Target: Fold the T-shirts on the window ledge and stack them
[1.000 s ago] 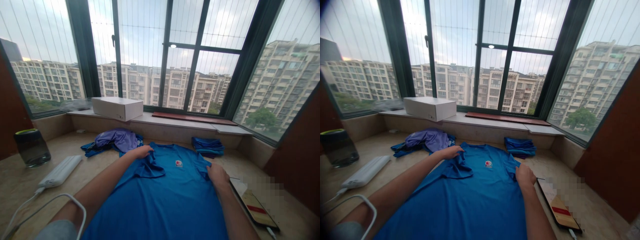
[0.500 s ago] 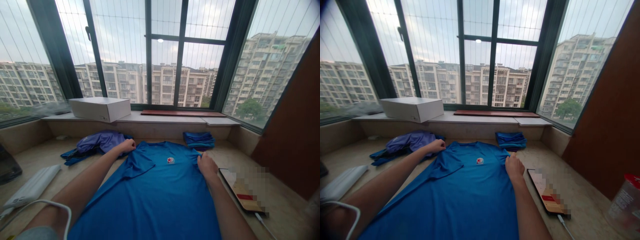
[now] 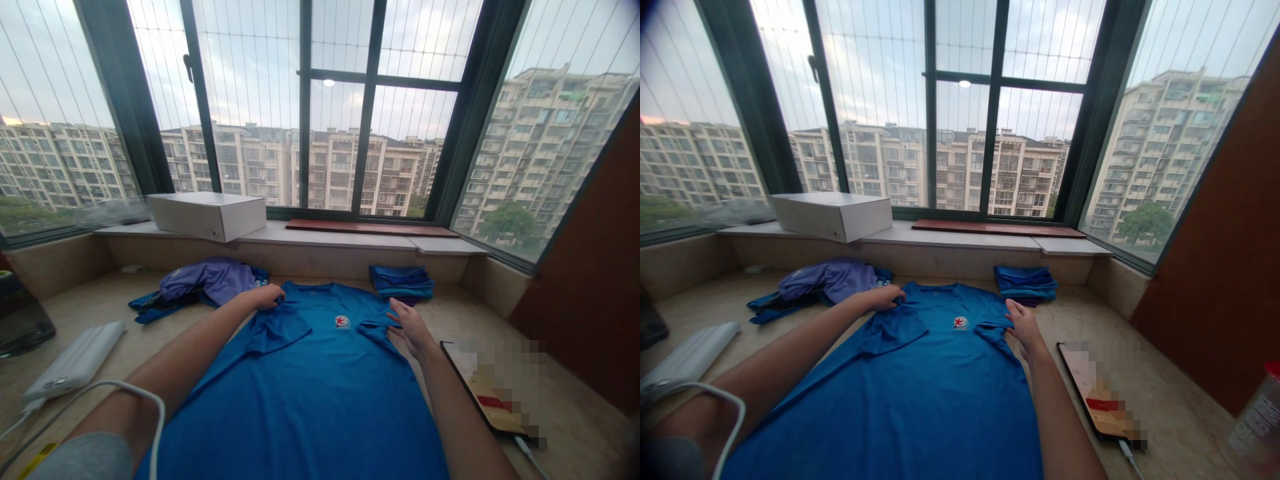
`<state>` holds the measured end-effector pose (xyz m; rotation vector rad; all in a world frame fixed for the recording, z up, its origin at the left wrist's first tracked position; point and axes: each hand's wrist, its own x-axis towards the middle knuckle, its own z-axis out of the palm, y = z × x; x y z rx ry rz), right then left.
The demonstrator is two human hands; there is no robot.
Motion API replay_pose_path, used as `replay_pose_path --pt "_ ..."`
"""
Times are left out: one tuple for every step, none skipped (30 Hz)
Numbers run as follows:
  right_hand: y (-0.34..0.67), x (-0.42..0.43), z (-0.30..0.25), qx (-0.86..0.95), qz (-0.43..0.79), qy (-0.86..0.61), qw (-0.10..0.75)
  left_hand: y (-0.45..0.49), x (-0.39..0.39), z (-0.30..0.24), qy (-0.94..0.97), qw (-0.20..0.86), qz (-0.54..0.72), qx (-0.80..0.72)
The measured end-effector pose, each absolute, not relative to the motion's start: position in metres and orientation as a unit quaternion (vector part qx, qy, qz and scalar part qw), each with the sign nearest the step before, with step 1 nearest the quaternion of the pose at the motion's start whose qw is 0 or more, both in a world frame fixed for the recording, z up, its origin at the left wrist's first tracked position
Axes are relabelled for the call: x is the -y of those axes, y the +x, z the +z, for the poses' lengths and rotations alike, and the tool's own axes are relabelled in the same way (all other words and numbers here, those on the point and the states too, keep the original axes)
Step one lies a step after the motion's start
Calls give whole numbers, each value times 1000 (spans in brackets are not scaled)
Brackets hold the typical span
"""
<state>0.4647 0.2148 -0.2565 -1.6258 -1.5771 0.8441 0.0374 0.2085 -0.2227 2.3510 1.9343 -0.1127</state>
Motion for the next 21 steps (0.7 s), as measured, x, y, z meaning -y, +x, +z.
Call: replay_pose_path --pt "466 -214 -258 632 282 -648 318 36 -209 -222 765 44 -29 -641" --pt "467 -214 -259 641 248 -666 289 34 -210 -220 758 39 -19 -650" --pt "467 -213 -261 640 227 -681 273 31 -211 -218 750 33 -7 -661" --pt "467 -211 -262 639 214 -691 261 28 -212 -216 739 25 7 -673" --pt "466 -210 -264 645 198 -698 240 24 -214 -214 727 14 21 -686" --pt "465 -208 -265 655 180 -703 213 21 -215 -211 712 2 36 -701" --pt "463 -207 -266 667 162 -703 184 17 -215 -209 695 -13 51 -717" --pt "461 -206 -266 679 146 -702 158 15 -215 -207 677 -30 64 -733" --pt "459 -206 -266 689 133 -699 137 13 -214 -205 659 -46 76 -747" --pt "458 -206 -266 696 125 -697 124 13 -211 -205 643 -62 85 -759" --pt "456 -206 -265 698 123 -694 122 15 -208 -205 632 -75 93 -765" --pt "455 -207 -264 700 123 -692 124 18 -204 -207 629 -85 98 -766" --pt "454 -207 -264 701 123 -691 126 23 -199 -210 635 -90 100 -761" --pt "453 -208 -263 701 120 -691 128 28 -194 -214 647 -89 98 -751" --pt "453 -209 -263 700 116 -693 131 34 -189 -219 663 -83 92 -738" --pt "452 -209 -263 697 110 -696 134 40 -184 -225 680 -73 83 -724" --pt "452 -209 -263 693 102 -700 138 45 -181 -231 695 -60 72 -712" --pt "451 -210 -263 687 93 -706 145 50 -178 -238 706 -46 62 -704" --pt "450 -210 -263 680 83 -711 158 53 -177 -245 712 -33 54 -700" --pt "448 -210 -262 672 71 -715 180 56 -176 -251 713 -23 48 -699" --pt "446 -210 -261 668 59 -712 209 58 -177 -256 712 -15 45 -701"
